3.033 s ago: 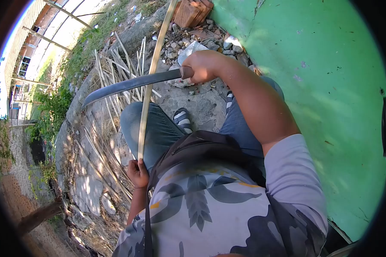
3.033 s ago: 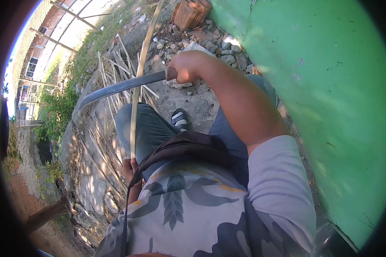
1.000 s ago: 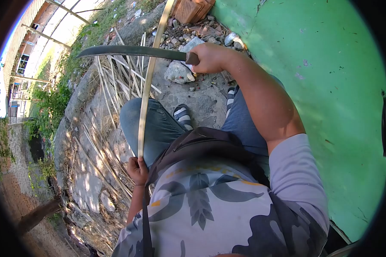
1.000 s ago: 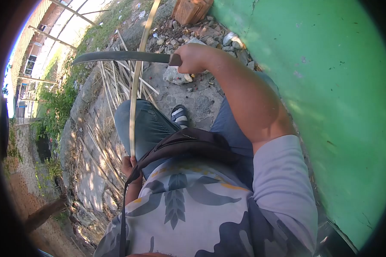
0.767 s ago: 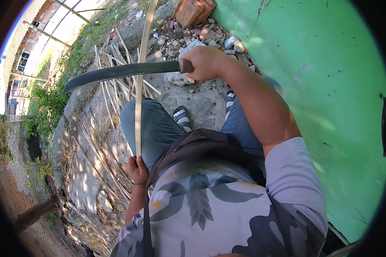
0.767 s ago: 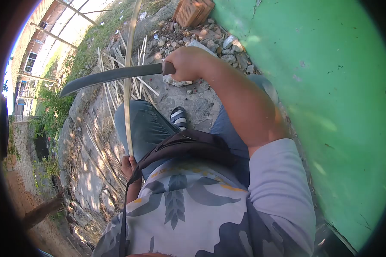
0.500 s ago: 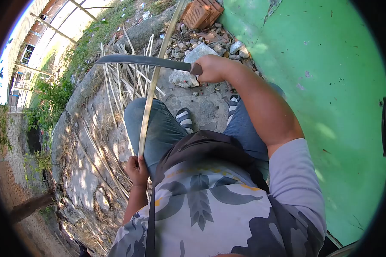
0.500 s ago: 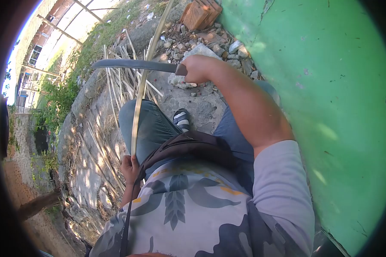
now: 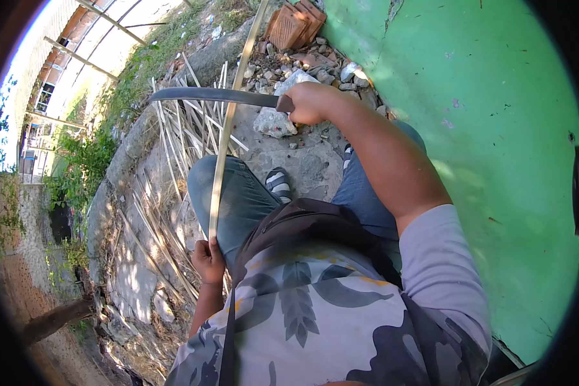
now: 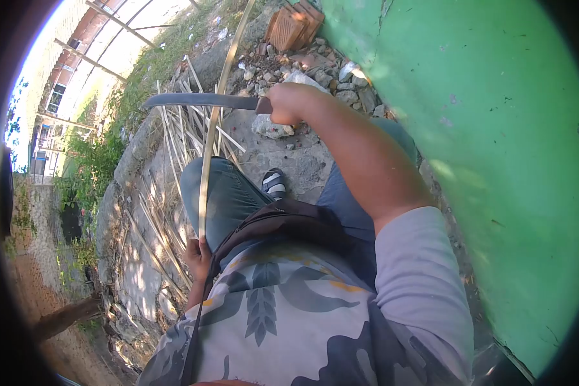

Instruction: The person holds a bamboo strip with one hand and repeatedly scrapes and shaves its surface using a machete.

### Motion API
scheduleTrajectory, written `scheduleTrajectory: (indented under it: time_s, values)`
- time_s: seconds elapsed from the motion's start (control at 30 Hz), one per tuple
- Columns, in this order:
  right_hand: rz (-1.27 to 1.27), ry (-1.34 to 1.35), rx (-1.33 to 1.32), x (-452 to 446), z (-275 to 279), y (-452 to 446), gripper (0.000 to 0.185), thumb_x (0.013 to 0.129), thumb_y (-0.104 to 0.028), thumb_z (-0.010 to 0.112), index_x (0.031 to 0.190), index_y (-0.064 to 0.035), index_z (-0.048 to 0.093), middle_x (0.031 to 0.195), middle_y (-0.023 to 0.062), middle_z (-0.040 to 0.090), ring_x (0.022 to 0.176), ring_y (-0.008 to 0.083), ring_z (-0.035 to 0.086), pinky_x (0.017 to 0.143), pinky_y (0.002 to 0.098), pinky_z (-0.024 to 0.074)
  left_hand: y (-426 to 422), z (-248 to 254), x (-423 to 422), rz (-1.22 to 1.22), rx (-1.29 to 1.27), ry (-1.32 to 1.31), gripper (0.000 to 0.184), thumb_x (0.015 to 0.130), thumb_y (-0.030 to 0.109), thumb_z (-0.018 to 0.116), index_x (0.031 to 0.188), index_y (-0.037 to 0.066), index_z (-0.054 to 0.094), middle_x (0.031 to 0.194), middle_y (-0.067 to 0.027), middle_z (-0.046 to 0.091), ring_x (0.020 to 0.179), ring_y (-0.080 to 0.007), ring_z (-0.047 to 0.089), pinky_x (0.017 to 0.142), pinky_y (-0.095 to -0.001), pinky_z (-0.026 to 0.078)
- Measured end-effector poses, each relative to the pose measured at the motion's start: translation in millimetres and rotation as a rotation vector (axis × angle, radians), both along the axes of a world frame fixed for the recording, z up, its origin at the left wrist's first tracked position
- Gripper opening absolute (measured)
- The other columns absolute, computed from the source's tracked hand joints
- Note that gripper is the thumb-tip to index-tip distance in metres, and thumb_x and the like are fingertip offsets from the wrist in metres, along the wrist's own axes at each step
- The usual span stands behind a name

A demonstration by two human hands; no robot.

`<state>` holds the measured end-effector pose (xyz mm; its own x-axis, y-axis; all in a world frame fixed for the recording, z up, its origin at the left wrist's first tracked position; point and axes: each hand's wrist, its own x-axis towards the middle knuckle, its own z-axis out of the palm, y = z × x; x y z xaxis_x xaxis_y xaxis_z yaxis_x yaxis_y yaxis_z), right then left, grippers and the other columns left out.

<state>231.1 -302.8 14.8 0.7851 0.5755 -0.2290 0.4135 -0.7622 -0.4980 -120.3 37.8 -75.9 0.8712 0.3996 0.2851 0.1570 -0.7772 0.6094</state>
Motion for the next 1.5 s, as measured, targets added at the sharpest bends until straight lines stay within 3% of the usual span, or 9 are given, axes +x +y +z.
scheduleTrajectory:
  time_s: [0.17, 0.27, 0.47, 0.6, 0.77, 0.87, 1.07, 1.4, 1.5]
  values:
    - [0.173, -0.100, -0.144, -39.2, 23.1, 15.9, 0.032, 0.079, -0.026, 0.074, 0.109, -0.0162, 0.074, 0.103, 0.0112, 0.075, 0.098, 0.0325, 0.071, 0.085, 0.0438, 0.0557, 1.5, 4.2, 0.7, -0.037, 0.056, 0.013, 0.044, 0.099, 0.035, 0.067, 0.072, 0.004, 0.051, 0.055, -0.0085, 0.045, 0.049, -0.0185, 0.040, 0.049, -0.0357, 0.033]
    - [0.194, 0.011, -0.052, -25.6, 20.6, 9.7, 0.035, 0.078, -0.027, 0.076, 0.111, -0.0139, 0.073, 0.105, 0.0116, 0.075, 0.098, 0.0323, 0.071, 0.086, 0.0430, 0.0555, 1.8, 1.2, 1.6, -0.036, 0.082, -0.011, 0.043, 0.098, 0.034, 0.068, 0.072, 0.004, 0.052, 0.054, -0.0101, 0.045, 0.047, -0.0204, 0.042, 0.048, -0.0364, 0.033]
    - [-0.170, 0.032, 0.197, 34.7, -36.6, -17.2, 0.046, 0.078, -0.027, 0.079, 0.116, -0.0033, 0.070, 0.110, 0.0173, 0.074, 0.103, 0.0324, 0.071, 0.089, 0.0416, 0.0543, -0.7, 10.0, 1.5, 0.001, 0.066, 0.007, 0.041, 0.097, 0.034, 0.069, 0.073, 0.004, 0.053, 0.053, -0.0103, 0.047, 0.046, -0.0221, 0.045, 0.047, -0.0374, 0.035]
    - [-0.009, 0.037, 0.049, 8.1, -6.8, -8.5, 0.042, 0.081, -0.028, 0.076, 0.114, -0.0020, 0.069, 0.108, 0.0188, 0.074, 0.102, 0.0339, 0.070, 0.087, 0.0415, 0.0543, 2.3, 10.5, 1.1, -0.007, 0.028, 0.051, 0.041, 0.097, 0.034, 0.069, 0.074, 0.003, 0.054, 0.054, -0.0106, 0.049, 0.046, -0.0225, 0.046, 0.048, -0.0374, 0.036]
    - [0.218, -0.028, -0.046, -37.5, 16.1, 22.2, 0.033, 0.082, -0.031, 0.076, 0.109, -0.0132, 0.073, 0.101, 0.0129, 0.075, 0.095, 0.0310, 0.072, 0.084, 0.0438, 0.0544, -0.9, 6.6, 2.7, -0.014, 0.033, 0.019, 0.041, 0.097, 0.033, 0.069, 0.074, 0.003, 0.053, 0.055, -0.0107, 0.048, 0.047, -0.0224, 0.045, 0.049, -0.0368, 0.037]
    - [0.231, 0.047, -0.051, -25.5, 27.8, 16.6, 0.038, 0.083, -0.035, 0.075, 0.115, -0.0141, 0.073, 0.114, 0.0119, 0.074, 0.106, 0.0319, 0.070, 0.091, 0.0427, 0.0543, 3.7, -3.0, 0.6, 0.002, 0.029, 0.012, 0.041, 0.097, 0.033, 0.069, 0.074, 0.003, 0.053, 0.055, -0.0102, 0.047, 0.048, -0.0206, 0.044, 0.049, -0.0363, 0.037]
    - [-0.104, 0.075, 0.107, 16.9, -12.4, -16.3, 0.037, 0.083, -0.036, 0.078, 0.109, -0.0097, 0.072, 0.100, 0.0152, 0.074, 0.097, 0.0323, 0.070, 0.084, 0.0427, 0.0537, 3.3, 4.5, 0.4, 0.003, 0.029, 0.046, 0.042, 0.097, 0.035, 0.069, 0.075, 0.003, 0.054, 0.057, -0.0095, 0.048, 0.049, -0.0183, 0.046, 0.050, -0.0355, 0.038]
    - [-0.370, -0.581, -0.194, 5.8, 19.6, -26.3, 0.029, 0.084, -0.042, 0.076, 0.100, -0.0186, 0.072, 0.095, 0.0036, 0.075, 0.091, 0.0244, 0.072, 0.089, 0.0511, 0.0412, -3.7, 26.9, -0.5, 0.048, 0.097, 0.185, 0.052, 0.098, 0.046, 0.064, 0.074, 0.002, 0.054, 0.058, -0.0148, 0.052, 0.050, -0.0309, 0.052, 0.051, -0.0414, 0.040]
    - [-0.215, -0.459, -0.166, 0.1, 18.1, -27.6, 0.032, 0.083, -0.043, 0.076, 0.100, -0.0164, 0.072, 0.097, 0.0088, 0.074, 0.095, 0.0303, 0.071, 0.086, 0.0500, 0.0502, -9.2, 44.7, -0.8, 0.057, 0.159, 0.241, 0.055, 0.099, 0.049, 0.063, 0.073, 0.001, 0.054, 0.057, -0.0171, 0.052, 0.051, -0.0362, 0.053, 0.052, -0.0441, 0.040]
